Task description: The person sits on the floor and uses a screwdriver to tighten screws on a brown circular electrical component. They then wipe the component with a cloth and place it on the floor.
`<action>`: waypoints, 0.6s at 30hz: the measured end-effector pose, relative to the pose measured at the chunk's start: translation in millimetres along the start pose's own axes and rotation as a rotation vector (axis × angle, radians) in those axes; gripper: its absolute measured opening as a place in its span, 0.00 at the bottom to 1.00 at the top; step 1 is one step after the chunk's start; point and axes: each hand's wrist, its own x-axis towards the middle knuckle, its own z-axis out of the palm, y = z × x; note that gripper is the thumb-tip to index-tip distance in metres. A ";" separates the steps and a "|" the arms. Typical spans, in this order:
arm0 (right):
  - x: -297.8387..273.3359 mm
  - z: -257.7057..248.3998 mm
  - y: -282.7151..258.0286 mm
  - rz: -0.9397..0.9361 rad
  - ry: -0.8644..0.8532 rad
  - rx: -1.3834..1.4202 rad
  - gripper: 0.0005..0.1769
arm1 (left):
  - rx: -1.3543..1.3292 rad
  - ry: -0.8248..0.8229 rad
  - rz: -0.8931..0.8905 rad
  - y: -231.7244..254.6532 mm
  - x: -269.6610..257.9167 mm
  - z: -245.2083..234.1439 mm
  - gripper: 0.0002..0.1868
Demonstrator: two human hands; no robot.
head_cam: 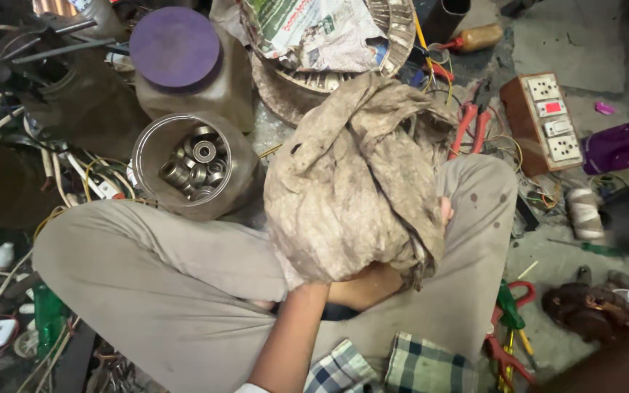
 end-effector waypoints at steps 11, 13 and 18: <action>-16.9 173.4 -38.0 -0.268 -0.496 0.121 0.19 | 0.049 -0.078 -0.073 2.5 16.8 17.2 0.30; -11.2 152.8 -62.4 -0.275 -0.525 0.037 0.20 | 0.041 -0.082 -0.069 -3.8 20.0 17.5 0.30; -30.3 180.2 -49.0 -0.302 -0.646 -0.057 0.21 | 0.065 -0.080 -0.084 -3.0 19.8 15.3 0.29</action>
